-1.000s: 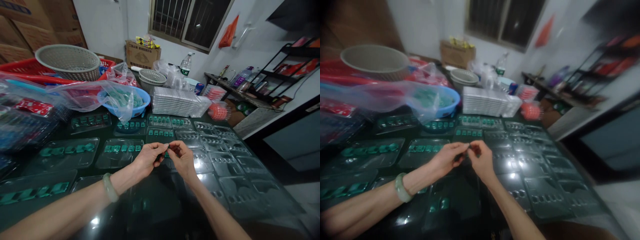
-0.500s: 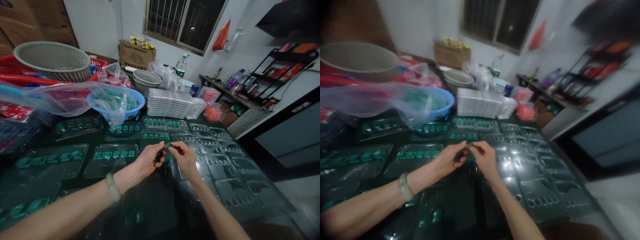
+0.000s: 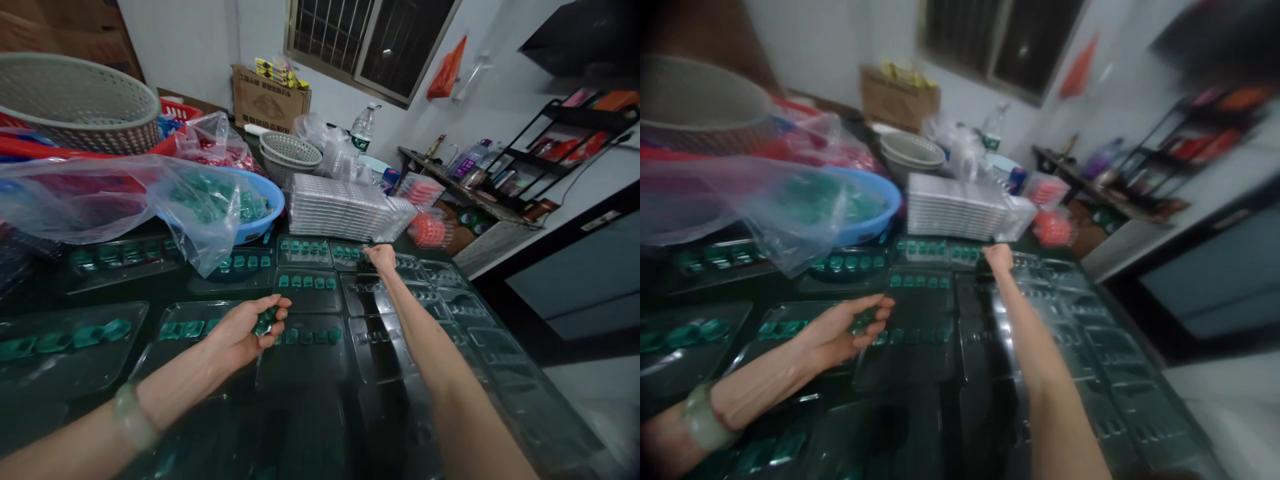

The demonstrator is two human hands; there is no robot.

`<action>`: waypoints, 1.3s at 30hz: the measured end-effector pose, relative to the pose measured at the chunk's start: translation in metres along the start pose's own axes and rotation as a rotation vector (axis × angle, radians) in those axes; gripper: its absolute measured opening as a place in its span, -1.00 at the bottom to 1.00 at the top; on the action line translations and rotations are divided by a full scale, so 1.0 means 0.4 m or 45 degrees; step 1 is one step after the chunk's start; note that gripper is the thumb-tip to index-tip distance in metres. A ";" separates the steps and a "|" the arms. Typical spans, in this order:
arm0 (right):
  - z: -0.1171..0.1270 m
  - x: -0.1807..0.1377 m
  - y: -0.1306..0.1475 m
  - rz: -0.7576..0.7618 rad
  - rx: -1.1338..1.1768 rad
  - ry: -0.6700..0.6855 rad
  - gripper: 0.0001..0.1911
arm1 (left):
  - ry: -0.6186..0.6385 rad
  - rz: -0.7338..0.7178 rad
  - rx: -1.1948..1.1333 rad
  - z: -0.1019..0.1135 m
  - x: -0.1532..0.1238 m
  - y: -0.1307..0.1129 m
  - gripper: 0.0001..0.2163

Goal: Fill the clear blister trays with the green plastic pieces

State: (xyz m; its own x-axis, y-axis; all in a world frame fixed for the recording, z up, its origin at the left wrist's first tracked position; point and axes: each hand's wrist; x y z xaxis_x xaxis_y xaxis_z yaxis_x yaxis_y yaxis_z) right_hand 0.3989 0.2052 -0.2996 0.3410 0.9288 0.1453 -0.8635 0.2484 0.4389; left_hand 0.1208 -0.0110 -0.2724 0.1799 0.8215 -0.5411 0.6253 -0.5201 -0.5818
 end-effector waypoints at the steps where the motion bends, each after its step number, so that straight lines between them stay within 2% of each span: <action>1: -0.004 0.001 0.005 -0.008 -0.040 0.014 -0.74 | 0.003 0.005 0.000 0.002 0.001 -0.001 -0.80; 8: 0.003 -0.001 0.046 0.022 -0.284 0.094 -0.74 | -0.014 0.027 -0.012 -0.003 0.010 0.003 -0.81; 13: 0.011 -0.030 0.092 0.073 -0.399 0.100 -0.75 | 0.019 0.052 -0.053 -0.035 -0.002 0.000 -0.79; 19: 0.100 -0.084 0.119 0.161 -0.372 0.124 -0.67 | 0.115 0.098 -0.279 -0.062 -0.042 -0.017 -0.71; 22: 0.145 -0.153 0.125 0.253 -0.315 0.101 -0.63 | 0.136 0.106 -0.360 -0.055 -0.047 -0.014 -0.68; 24: 0.163 -0.236 0.131 0.427 -0.186 0.124 -0.66 | 0.157 0.120 -0.387 -0.053 -0.045 -0.007 -0.67; 27: 0.180 -0.388 0.144 1.001 0.253 0.268 -0.72 | 0.229 0.142 -0.366 -0.062 -0.042 0.007 -0.64; 28: 0.185 -0.434 0.149 1.131 0.289 0.302 -0.73 | 0.251 0.139 -0.348 -0.067 -0.041 0.012 -0.65; 30: 0.197 -0.501 0.156 1.265 0.244 0.310 -0.73 | 0.287 0.119 -0.308 -0.078 -0.043 0.022 -0.67; 34: 0.214 -0.528 0.153 1.260 0.116 0.325 -0.83 | 0.392 0.126 -0.221 -0.088 -0.052 0.037 -0.71; 37: 0.210 -0.512 0.134 1.153 0.239 0.492 -0.89 | 0.435 0.142 -0.124 -0.084 -0.056 0.046 -0.74; 39: 0.202 -0.508 0.119 1.036 0.389 0.612 -0.90 | 0.433 0.113 0.040 -0.083 -0.059 0.053 -0.76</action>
State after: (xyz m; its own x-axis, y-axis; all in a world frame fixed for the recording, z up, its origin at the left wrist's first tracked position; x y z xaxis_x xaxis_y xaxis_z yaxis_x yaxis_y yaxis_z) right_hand 0.3184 0.0060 -0.2365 -0.5583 0.8143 0.1586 -0.6119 -0.5333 0.5841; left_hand 0.1550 -0.0337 -0.2518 0.4788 0.8007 -0.3602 0.5733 -0.5958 -0.5625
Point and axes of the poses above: each hand's wrist, its own x-axis towards the middle knuckle, its own z-axis out of the back of the hand, y = z × x, and after that the axes turned 7 degrees about -x, right-handed
